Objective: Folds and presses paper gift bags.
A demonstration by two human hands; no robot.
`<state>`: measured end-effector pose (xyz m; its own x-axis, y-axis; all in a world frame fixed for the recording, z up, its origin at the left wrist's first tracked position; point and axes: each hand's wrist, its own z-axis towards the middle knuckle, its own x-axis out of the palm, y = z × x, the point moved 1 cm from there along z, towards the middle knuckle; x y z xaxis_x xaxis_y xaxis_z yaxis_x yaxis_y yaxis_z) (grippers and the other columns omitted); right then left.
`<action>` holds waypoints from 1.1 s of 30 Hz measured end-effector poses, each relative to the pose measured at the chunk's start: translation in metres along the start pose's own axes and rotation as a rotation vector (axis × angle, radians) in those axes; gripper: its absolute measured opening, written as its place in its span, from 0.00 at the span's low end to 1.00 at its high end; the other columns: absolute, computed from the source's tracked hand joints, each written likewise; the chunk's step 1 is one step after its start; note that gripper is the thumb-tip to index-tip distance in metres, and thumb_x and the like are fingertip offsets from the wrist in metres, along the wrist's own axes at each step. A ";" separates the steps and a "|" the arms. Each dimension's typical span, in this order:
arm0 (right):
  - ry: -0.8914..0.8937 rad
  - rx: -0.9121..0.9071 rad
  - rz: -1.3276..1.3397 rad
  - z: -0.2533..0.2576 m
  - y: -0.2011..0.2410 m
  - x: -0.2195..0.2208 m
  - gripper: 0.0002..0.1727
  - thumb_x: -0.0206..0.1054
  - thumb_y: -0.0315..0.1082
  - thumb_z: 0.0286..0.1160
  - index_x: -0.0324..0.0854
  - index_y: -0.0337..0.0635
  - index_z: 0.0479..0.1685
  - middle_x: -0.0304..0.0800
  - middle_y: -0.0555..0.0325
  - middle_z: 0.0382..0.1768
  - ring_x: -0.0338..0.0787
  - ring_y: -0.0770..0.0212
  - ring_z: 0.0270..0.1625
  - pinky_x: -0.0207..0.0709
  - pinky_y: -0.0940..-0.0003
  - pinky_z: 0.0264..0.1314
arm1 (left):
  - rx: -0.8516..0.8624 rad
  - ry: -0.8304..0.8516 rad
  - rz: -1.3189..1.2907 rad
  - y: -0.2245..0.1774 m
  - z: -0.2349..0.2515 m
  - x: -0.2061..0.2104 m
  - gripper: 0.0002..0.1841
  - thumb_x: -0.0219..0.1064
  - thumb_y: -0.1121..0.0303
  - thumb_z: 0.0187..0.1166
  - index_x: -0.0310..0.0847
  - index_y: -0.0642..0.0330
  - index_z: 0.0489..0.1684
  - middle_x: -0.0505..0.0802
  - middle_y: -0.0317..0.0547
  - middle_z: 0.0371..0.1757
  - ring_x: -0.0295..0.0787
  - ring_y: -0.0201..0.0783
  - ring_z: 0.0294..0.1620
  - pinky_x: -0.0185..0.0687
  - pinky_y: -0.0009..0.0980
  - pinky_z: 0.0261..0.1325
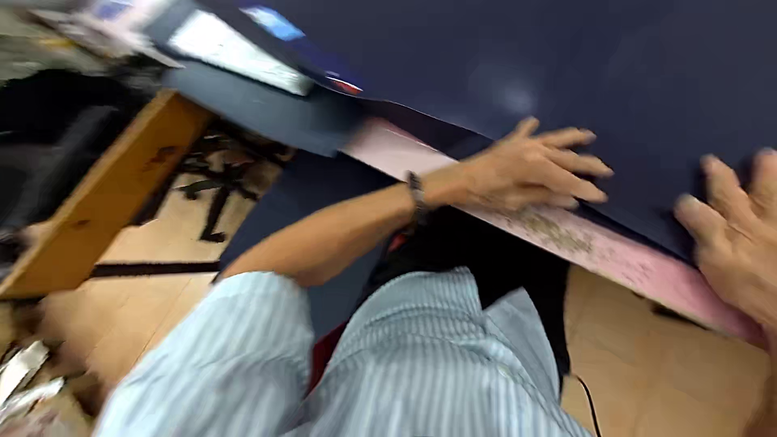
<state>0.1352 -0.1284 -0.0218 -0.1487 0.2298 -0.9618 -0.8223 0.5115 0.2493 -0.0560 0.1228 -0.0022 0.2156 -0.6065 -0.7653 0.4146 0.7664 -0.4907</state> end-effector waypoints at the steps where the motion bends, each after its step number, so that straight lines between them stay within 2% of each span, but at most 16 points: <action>1: -0.006 0.000 -0.011 -0.001 0.001 -0.003 0.45 0.32 0.69 0.86 0.56 0.50 0.94 0.45 0.35 0.94 0.39 0.26 0.94 0.32 0.20 0.87 | 0.004 0.018 -0.020 0.001 -0.001 -0.002 0.17 0.60 0.63 0.85 0.92 0.48 0.63 0.89 0.42 0.74 0.66 0.61 0.88 0.42 0.80 0.81; 5: -0.011 -0.031 0.003 -0.007 0.011 -0.014 0.42 0.30 0.66 0.89 0.51 0.52 0.97 0.47 0.40 0.95 0.40 0.28 0.95 0.32 0.23 0.88 | 0.014 0.078 -0.013 0.004 -0.002 -0.006 0.17 0.59 0.62 0.86 0.93 0.50 0.61 0.89 0.43 0.74 0.65 0.63 0.88 0.39 0.79 0.83; 7: -0.007 -0.045 -0.003 -0.006 0.009 -0.013 0.47 0.30 0.73 0.83 0.50 0.53 0.97 0.47 0.42 0.95 0.40 0.29 0.95 0.31 0.23 0.88 | 0.018 0.084 -0.006 0.007 -0.005 -0.005 0.16 0.60 0.62 0.85 0.94 0.49 0.60 0.90 0.42 0.73 0.66 0.64 0.88 0.38 0.80 0.82; 10: 0.006 -0.036 -0.026 -0.006 0.011 -0.014 0.56 0.38 0.84 0.70 0.54 0.58 0.96 0.46 0.39 0.95 0.39 0.27 0.95 0.30 0.22 0.87 | 0.008 0.105 0.000 0.007 -0.006 -0.004 0.16 0.60 0.63 0.85 0.94 0.50 0.59 0.91 0.42 0.71 0.68 0.63 0.87 0.36 0.80 0.82; 16: 0.047 -0.047 -0.073 -0.004 0.011 -0.015 0.55 0.39 0.87 0.66 0.56 0.69 0.94 0.42 0.37 0.95 0.37 0.26 0.95 0.30 0.22 0.86 | 0.011 0.122 0.009 0.006 -0.006 -0.005 0.16 0.60 0.62 0.85 0.94 0.51 0.59 0.92 0.42 0.69 0.70 0.63 0.86 0.36 0.79 0.83; 19: 0.032 -0.047 -0.091 0.000 0.008 -0.012 0.56 0.36 0.90 0.62 0.58 0.72 0.93 0.45 0.34 0.94 0.41 0.25 0.94 0.31 0.20 0.85 | -0.014 0.128 0.008 0.006 -0.005 -0.005 0.17 0.60 0.62 0.84 0.94 0.50 0.59 0.92 0.41 0.70 0.69 0.61 0.87 0.35 0.79 0.83; 25: 0.039 -0.023 -0.083 0.001 0.009 -0.011 0.53 0.35 0.88 0.65 0.56 0.75 0.93 0.43 0.36 0.95 0.38 0.27 0.95 0.28 0.21 0.86 | -0.050 0.112 0.006 0.003 -0.001 -0.005 0.16 0.61 0.62 0.82 0.96 0.51 0.55 0.92 0.43 0.69 0.70 0.60 0.86 0.37 0.79 0.83; 28: 0.063 -0.018 -0.109 0.000 0.012 -0.014 0.52 0.35 0.87 0.67 0.55 0.76 0.94 0.43 0.35 0.95 0.39 0.26 0.94 0.30 0.22 0.87 | -0.061 0.108 -0.001 0.003 -0.001 -0.004 0.16 0.60 0.62 0.81 0.96 0.51 0.53 0.92 0.43 0.69 0.71 0.61 0.85 0.36 0.79 0.82; 31: 0.097 -0.052 -0.134 -0.003 0.019 -0.018 0.50 0.35 0.82 0.74 0.51 0.68 0.96 0.39 0.36 0.95 0.38 0.26 0.95 0.32 0.22 0.87 | -0.070 0.075 0.082 -0.004 -0.002 -0.001 0.16 0.60 0.64 0.80 0.96 0.51 0.52 0.92 0.41 0.68 0.67 0.64 0.87 0.32 0.84 0.80; 33: 0.059 -0.105 -0.109 -0.005 0.019 -0.015 0.48 0.37 0.78 0.79 0.54 0.61 0.96 0.43 0.41 0.96 0.41 0.31 0.96 0.31 0.22 0.87 | -0.089 0.091 0.318 -0.028 -0.004 0.003 0.17 0.57 0.67 0.84 0.93 0.53 0.59 0.90 0.44 0.72 0.61 0.68 0.89 0.30 0.86 0.78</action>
<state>0.1190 -0.1260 -0.0035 -0.0845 0.1270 -0.9883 -0.8878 0.4407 0.1325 -0.0708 0.1002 0.0073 0.2407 -0.3161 -0.9177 0.2600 0.9319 -0.2528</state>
